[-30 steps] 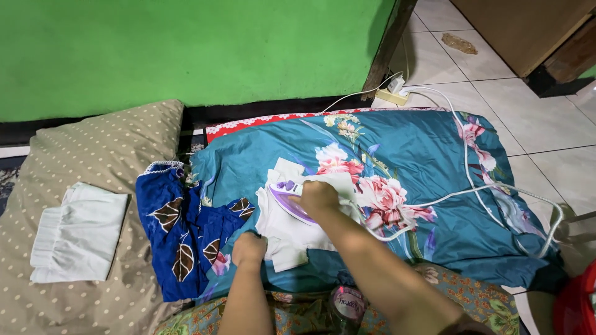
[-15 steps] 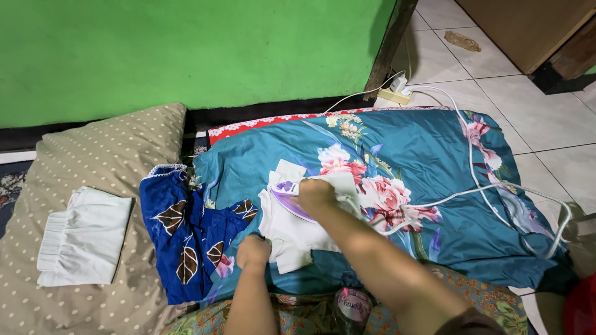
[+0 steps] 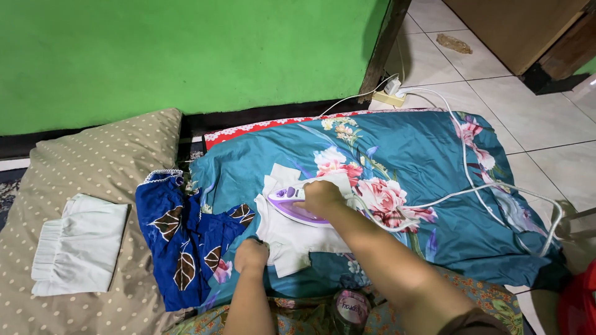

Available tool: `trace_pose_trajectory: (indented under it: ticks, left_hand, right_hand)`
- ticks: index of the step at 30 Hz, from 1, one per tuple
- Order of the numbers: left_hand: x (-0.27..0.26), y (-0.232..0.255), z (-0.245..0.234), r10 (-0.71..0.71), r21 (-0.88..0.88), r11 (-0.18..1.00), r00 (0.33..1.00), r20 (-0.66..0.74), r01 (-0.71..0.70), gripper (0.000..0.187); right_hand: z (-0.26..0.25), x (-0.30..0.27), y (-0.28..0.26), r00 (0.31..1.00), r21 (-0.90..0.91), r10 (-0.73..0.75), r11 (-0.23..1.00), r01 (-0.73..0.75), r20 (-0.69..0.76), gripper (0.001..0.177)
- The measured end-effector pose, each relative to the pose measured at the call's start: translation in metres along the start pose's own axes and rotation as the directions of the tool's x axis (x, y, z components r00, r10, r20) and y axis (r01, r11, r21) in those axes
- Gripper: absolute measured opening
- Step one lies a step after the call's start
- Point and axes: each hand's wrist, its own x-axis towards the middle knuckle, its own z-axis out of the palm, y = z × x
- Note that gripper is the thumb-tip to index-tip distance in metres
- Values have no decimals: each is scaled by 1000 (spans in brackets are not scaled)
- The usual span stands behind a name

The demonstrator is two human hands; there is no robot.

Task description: The person irons a small white garment on a bed using a purple and white iron. They repeatedly smooth the fabric, fold it, and iron both sides before placing it aside.

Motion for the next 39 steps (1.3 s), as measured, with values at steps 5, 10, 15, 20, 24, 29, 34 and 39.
trace_pose_trajectory:
  ticks: [5,10,15,20,24,29,34,39]
  left_hand:
    - [-8,12,-15,-96,12,995,988,122,95,20]
    - [-16,24,-29,-219,48,976,940,260,214,34]
    - [-14,19,-26,-210,2,976,945,250,217,35]
    - [-15,21,-28,-228,12,973,940,253,232,35]
    - [-15,18,-27,-222,2,974,943,248,228,35]
    - [-15,17,-25,-207,-3,977,949,239,214,34]
    - [-16,17,-25,-213,0,976,948,238,219,34]
    - [-15,14,-21,-187,4,982,957,220,191,33]
  right_hand:
    - [31,28,-10,993,-100,92,990,-99,-69,64]
    - [57,41,-25,974,-76,206,974,-213,-96,59]
    - [32,19,-10,975,-55,213,976,-210,62,65]
    - [-16,-19,1,942,75,315,943,-324,114,64]
    - [-23,-30,20,887,-22,425,903,-429,180,67]
    - [14,-28,64,879,-12,470,882,-471,76,73]
    - [-8,-47,85,798,62,563,808,-586,213,70]
    - [-12,-57,106,689,41,695,697,-716,206,71]
